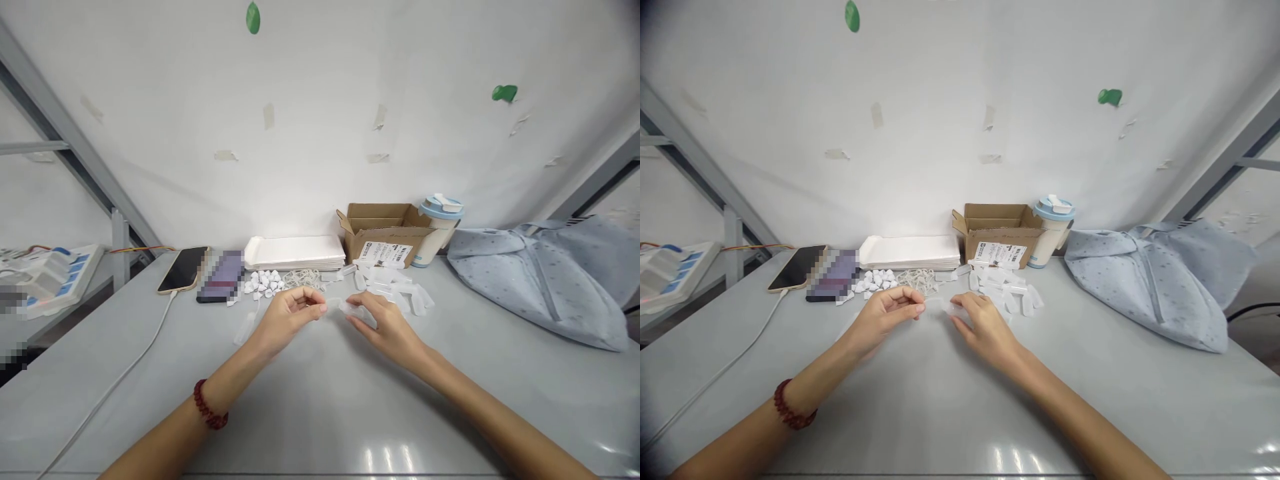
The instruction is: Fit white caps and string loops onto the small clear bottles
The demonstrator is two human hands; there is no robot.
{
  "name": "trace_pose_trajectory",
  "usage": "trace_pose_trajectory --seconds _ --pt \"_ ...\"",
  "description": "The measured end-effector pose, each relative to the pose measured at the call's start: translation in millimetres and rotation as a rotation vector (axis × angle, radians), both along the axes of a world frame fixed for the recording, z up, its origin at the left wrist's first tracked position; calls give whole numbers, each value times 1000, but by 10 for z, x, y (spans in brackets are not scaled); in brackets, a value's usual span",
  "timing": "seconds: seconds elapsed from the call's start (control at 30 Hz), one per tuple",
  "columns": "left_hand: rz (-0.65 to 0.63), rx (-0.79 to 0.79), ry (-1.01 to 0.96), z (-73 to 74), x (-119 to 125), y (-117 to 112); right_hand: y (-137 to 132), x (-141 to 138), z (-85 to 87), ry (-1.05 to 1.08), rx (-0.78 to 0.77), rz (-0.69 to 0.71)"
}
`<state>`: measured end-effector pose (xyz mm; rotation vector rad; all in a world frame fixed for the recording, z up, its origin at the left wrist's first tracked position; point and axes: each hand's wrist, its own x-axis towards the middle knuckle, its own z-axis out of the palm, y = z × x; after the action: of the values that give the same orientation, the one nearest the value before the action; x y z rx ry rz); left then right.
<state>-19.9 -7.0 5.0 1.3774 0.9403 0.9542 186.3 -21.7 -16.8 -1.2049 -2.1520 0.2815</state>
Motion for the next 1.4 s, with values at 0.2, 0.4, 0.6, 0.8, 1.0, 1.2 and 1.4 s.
trace_pose_trajectory --seconds 0.2,0.4,0.6,0.8,1.0,1.2,1.4 --pt "-9 -3 5 -9 -6 3 0 2 -18 -1 -21 -12" --pt "-28 -32 12 -5 16 -16 -19 -9 -21 0 -12 -25" --pt "-49 -49 7 -18 11 -11 -30 -21 0 -22 -2 -25" --pt "-58 -76 -14 -26 0 1 -22 -22 -15 -45 25 -24" --pt "-49 -105 -30 7 -3 -6 -19 -22 -33 -51 43 -16" --pt "-67 -108 -64 20 -9 1 -23 -20 -31 -51 47 -14" --pt "-83 -105 -74 4 -21 1 -17 -25 -30 -83 59 3"
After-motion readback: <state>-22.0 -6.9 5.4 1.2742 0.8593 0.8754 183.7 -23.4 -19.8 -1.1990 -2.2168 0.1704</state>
